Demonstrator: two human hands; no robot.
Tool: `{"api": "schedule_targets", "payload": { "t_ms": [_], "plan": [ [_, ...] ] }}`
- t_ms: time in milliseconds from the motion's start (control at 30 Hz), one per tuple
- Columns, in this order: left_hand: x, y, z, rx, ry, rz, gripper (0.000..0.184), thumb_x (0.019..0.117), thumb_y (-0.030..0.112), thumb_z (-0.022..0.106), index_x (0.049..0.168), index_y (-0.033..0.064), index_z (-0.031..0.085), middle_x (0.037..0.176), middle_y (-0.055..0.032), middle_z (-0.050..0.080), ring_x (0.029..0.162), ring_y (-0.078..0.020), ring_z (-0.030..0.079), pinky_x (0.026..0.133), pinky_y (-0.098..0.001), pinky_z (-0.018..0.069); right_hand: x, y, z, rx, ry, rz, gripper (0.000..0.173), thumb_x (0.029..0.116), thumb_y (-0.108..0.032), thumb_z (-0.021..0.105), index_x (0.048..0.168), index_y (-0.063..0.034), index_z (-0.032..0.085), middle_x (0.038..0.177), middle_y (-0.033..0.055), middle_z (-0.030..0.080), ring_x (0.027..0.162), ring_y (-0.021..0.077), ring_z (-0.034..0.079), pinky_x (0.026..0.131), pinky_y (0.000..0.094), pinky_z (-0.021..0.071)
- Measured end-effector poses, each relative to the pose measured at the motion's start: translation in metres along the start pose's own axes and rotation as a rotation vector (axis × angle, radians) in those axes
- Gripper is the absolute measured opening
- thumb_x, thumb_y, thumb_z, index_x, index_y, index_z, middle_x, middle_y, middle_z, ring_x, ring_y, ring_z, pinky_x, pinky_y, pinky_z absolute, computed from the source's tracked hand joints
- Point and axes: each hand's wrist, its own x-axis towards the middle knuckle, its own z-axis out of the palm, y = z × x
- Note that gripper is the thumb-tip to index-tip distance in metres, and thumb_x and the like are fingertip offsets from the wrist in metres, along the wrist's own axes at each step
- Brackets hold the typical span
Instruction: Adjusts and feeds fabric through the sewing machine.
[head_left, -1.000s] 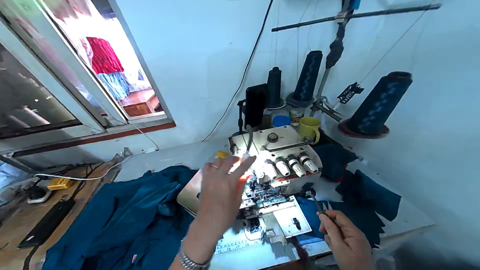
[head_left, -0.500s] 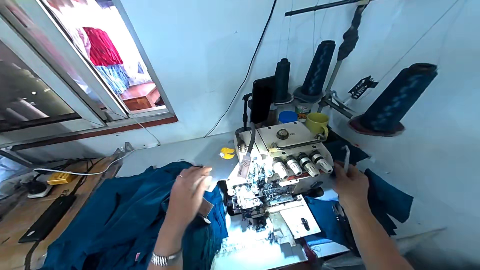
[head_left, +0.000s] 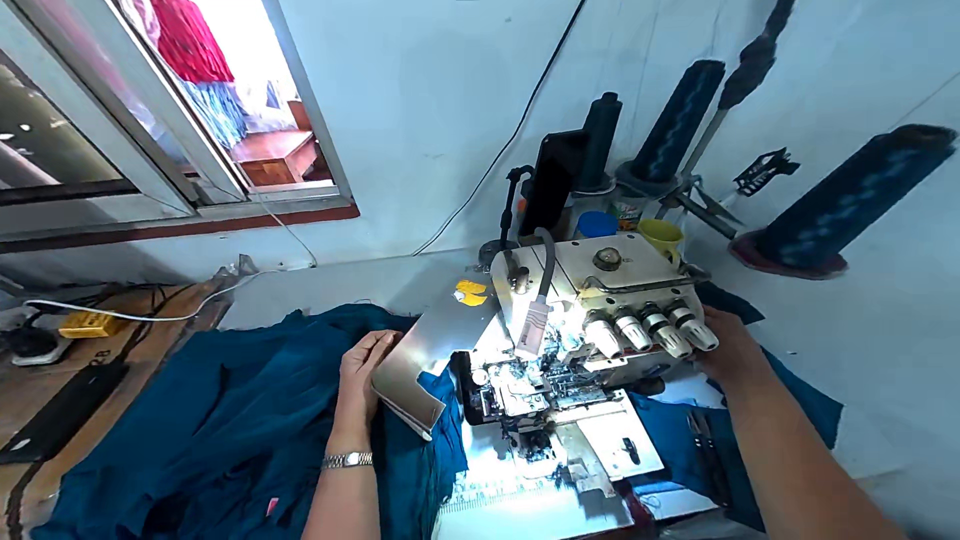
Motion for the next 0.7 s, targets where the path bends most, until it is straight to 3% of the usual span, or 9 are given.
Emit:
{"api": "schedule_targets", "payload": {
  "t_ms": [200, 333, 400, 467, 533, 600, 700],
  "plan": [
    [-0.001, 0.001, 0.000, 0.018, 0.006, 0.016, 0.028, 0.1078, 0.013, 0.046, 0.107, 0.0032, 0.072, 0.096, -0.0007, 0.073, 0.087, -0.0043, 0.067, 0.082, -0.0230, 0.0548, -0.003, 0.011, 0.004, 0.132, 0.023, -0.034, 0.021, 0.1097, -0.021, 0.045, 0.105, -0.0076, 0.061, 0.075, -0.0026, 0.059, 0.059, 0.0024, 0.056, 0.052, 0.0201, 0.0480],
    [0.000, -0.001, 0.000, 0.008, -0.001, 0.036, 0.028, 0.1070, 0.012, 0.045, 0.106, 0.0028, 0.072, 0.097, -0.0010, 0.072, 0.088, -0.0045, 0.067, 0.083, -0.0234, 0.0546, -0.009, 0.010, 0.008, 0.200, 0.036, -0.061, 0.019, 0.1096, -0.016, 0.043, 0.111, -0.0073, 0.061, 0.087, -0.0033, 0.062, 0.076, 0.0008, 0.061, 0.070, 0.0210, 0.0535],
    [-0.001, -0.002, 0.000, -0.003, -0.002, 0.039, 0.028, 0.1067, 0.011, 0.045, 0.106, 0.0029, 0.072, 0.097, -0.0006, 0.072, 0.087, -0.0044, 0.067, 0.083, -0.0229, 0.0547, -0.017, 0.008, 0.012, 0.115, 0.125, -0.071, 0.017, 0.1084, -0.015, 0.047, 0.109, -0.0044, 0.060, 0.086, -0.0007, 0.059, 0.075, 0.0026, 0.058, 0.070, 0.0235, 0.0520],
    [-0.001, -0.001, 0.000, -0.012, -0.006, 0.037, 0.028, 0.1070, 0.012, 0.045, 0.106, 0.0032, 0.072, 0.096, 0.0002, 0.072, 0.087, -0.0038, 0.067, 0.082, -0.0219, 0.0547, -0.028, 0.012, 0.009, 0.011, 0.235, -0.108, 0.023, 0.1077, -0.017, 0.051, 0.116, 0.0027, 0.059, 0.086, 0.0060, 0.055, 0.066, 0.0084, 0.052, 0.063, 0.0291, 0.0485],
    [-0.001, 0.001, 0.001, -0.017, 0.001, 0.028, 0.029, 0.1076, 0.013, 0.045, 0.105, 0.0041, 0.072, 0.095, 0.0004, 0.072, 0.085, -0.0036, 0.067, 0.081, -0.0217, 0.0549, -0.054, 0.022, 0.001, 0.000, 0.304, -0.201, 0.034, 0.1091, -0.024, 0.044, 0.126, 0.0038, 0.054, 0.083, 0.0036, 0.054, 0.060, 0.0071, 0.052, 0.059, 0.0283, 0.0504],
    [-0.001, 0.001, 0.001, -0.015, 0.007, 0.018, 0.028, 0.1079, 0.014, 0.046, 0.105, 0.0042, 0.072, 0.094, 0.0004, 0.072, 0.085, -0.0035, 0.067, 0.080, -0.0218, 0.0551, -0.105, 0.028, 0.000, -0.006, 0.351, -0.392, 0.039, 0.1077, -0.021, 0.039, 0.130, 0.0087, 0.052, 0.076, -0.0001, 0.056, 0.055, 0.0049, 0.055, 0.054, 0.0257, 0.0528],
    [-0.001, 0.001, 0.001, -0.014, 0.006, 0.010, 0.028, 0.1079, 0.013, 0.046, 0.106, 0.0034, 0.072, 0.095, 0.0001, 0.072, 0.085, -0.0032, 0.067, 0.081, -0.0215, 0.0549, -0.191, 0.037, 0.009, -0.102, 0.156, -0.642, 0.035, 0.1084, -0.013, 0.045, 0.123, 0.0161, 0.056, 0.079, 0.0018, 0.065, 0.059, 0.0030, 0.063, 0.055, 0.0236, 0.0580]
  ]
}}
